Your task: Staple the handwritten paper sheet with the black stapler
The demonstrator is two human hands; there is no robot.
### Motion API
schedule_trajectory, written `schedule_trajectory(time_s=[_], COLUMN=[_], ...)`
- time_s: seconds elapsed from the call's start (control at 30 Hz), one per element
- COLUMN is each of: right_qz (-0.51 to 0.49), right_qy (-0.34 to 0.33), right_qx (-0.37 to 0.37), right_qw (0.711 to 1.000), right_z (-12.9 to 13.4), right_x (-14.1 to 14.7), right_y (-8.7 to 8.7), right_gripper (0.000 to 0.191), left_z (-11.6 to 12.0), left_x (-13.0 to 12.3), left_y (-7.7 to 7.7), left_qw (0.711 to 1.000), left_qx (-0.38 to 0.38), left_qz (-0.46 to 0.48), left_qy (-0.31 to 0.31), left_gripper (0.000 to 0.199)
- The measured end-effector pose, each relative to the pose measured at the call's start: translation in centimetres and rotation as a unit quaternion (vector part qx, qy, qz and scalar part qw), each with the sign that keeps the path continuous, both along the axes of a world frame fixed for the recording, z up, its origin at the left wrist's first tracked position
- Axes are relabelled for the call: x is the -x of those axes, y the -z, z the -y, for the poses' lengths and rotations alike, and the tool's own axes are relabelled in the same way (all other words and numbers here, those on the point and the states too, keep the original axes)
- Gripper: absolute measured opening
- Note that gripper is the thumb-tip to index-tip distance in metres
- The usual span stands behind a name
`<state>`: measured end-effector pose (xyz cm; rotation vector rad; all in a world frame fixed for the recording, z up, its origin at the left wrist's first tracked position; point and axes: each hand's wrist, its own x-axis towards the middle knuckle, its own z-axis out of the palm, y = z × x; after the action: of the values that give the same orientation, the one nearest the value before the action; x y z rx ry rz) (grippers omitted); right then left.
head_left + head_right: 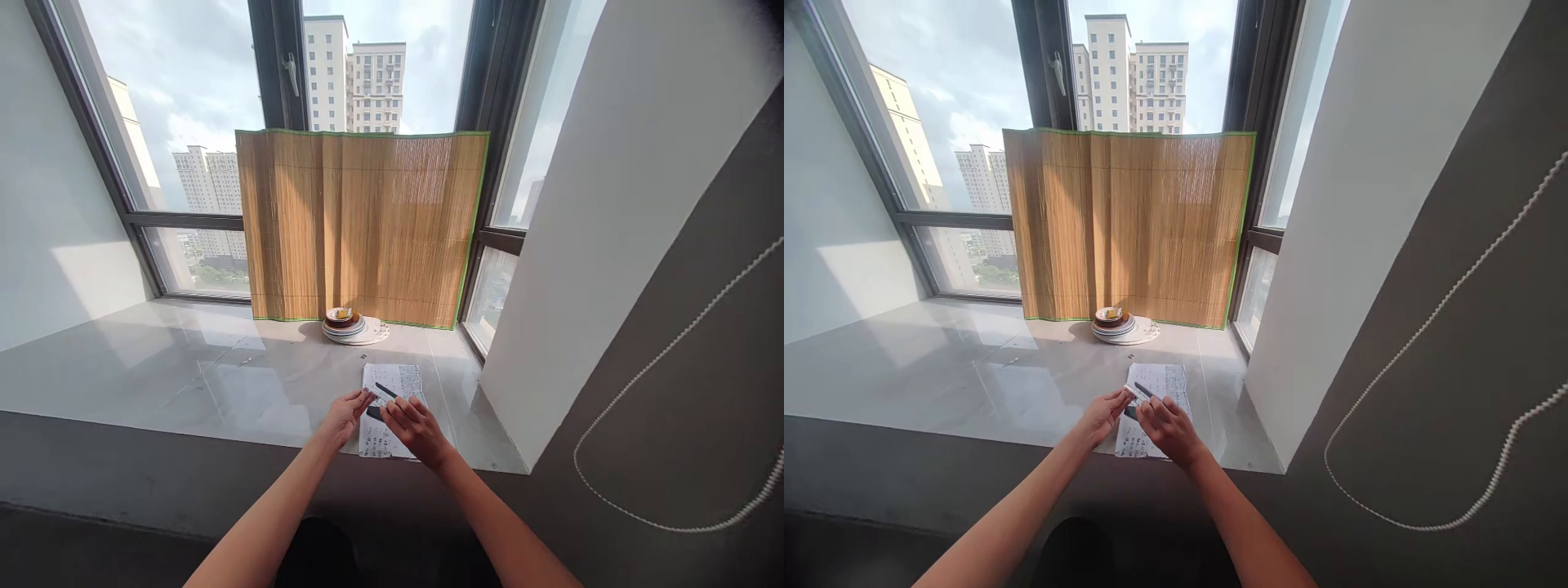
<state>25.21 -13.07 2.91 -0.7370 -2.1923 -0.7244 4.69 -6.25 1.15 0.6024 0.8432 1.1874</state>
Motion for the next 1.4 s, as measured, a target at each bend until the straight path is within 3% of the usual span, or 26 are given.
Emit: schedule_trajectory(time_s=[0.07,0.13,0.27,0.4,0.5,0.57,0.7,0.77,0.83,1.07,1.2,1.27,1.33,1.4], right_qz=[-0.034,-0.135,-0.334,-0.342,-0.320,-0.306,-0.226,-0.181,-0.155,-0.158,-0.219,-0.268,-0.340,-0.409], right_qy=[0.019,0.077,0.209,0.249,0.252,0.216,-0.002,-0.084,-0.113,-0.114,-0.150,-0.136,-0.075,0.016], right_qx=[0.008,0.057,0.195,0.282,0.289,0.236,0.148,0.144,0.145,0.127,0.140,0.149,0.165,0.181], right_qw=[0.999,0.986,0.898,0.861,0.866,0.897,0.963,0.969,0.971,0.973,0.954,0.942,0.923,0.894], right_z=[0.0,-0.2,-1.5,-2.9,-2.9,-2.2,0.1,1.1,1.8,2.5,2.3,1.9,1.0,-0.3], right_x=[0.3,0.8,1.7,1.9,1.7,1.5,1.1,0.9,0.5,-0.1,0.1,-0.5,-2.2,-4.6], right_y=[-0.1,0.1,2.0,4.3,4.3,3.3,0.5,-0.3,-0.7,-0.1,-0.1,-0.1,0.2,0.8], right_gripper=[0.037,0.036,0.019,0.024,0.027,0.033,0.038,0.032,0.028,0.032,0.032,0.027,0.018,0.016], left_z=[0.0,0.1,0.7,1.4,2.0,2.4,3.6,4.0,4.3,5.1,5.0,3.8,2.0,-0.1], left_x=[0.4,0.9,1.6,1.4,0.7,0.3,-0.3,-0.5,-0.6,-1.1,-0.5,0.9,3.3,6.2], left_y=[0.2,0.5,1.0,0.9,0.6,0.4,-0.1,-0.3,-0.4,-0.4,-1.7,-2.4,-2.4,-1.5], left_qw=[1.000,0.999,0.994,0.988,0.976,0.965,0.944,0.936,0.930,0.920,0.903,0.887,0.848,0.761], left_qx=[0.007,0.001,-0.036,-0.086,-0.136,-0.171,-0.225,-0.238,-0.243,-0.248,-0.269,-0.291,-0.325,-0.329], left_qz=[-0.006,-0.016,-0.055,-0.114,-0.169,-0.197,-0.209,-0.204,-0.201,-0.200,-0.226,-0.283,-0.401,-0.559], left_qy=[-0.014,-0.039,-0.086,-0.055,-0.007,0.026,0.120,0.161,0.187,0.227,0.247,0.219,0.123,0.026], left_gripper=[0.010,0.008,0.015,0.028,0.046,0.059,0.070,0.071,0.069,0.065,0.055,0.049,0.038,0.026])
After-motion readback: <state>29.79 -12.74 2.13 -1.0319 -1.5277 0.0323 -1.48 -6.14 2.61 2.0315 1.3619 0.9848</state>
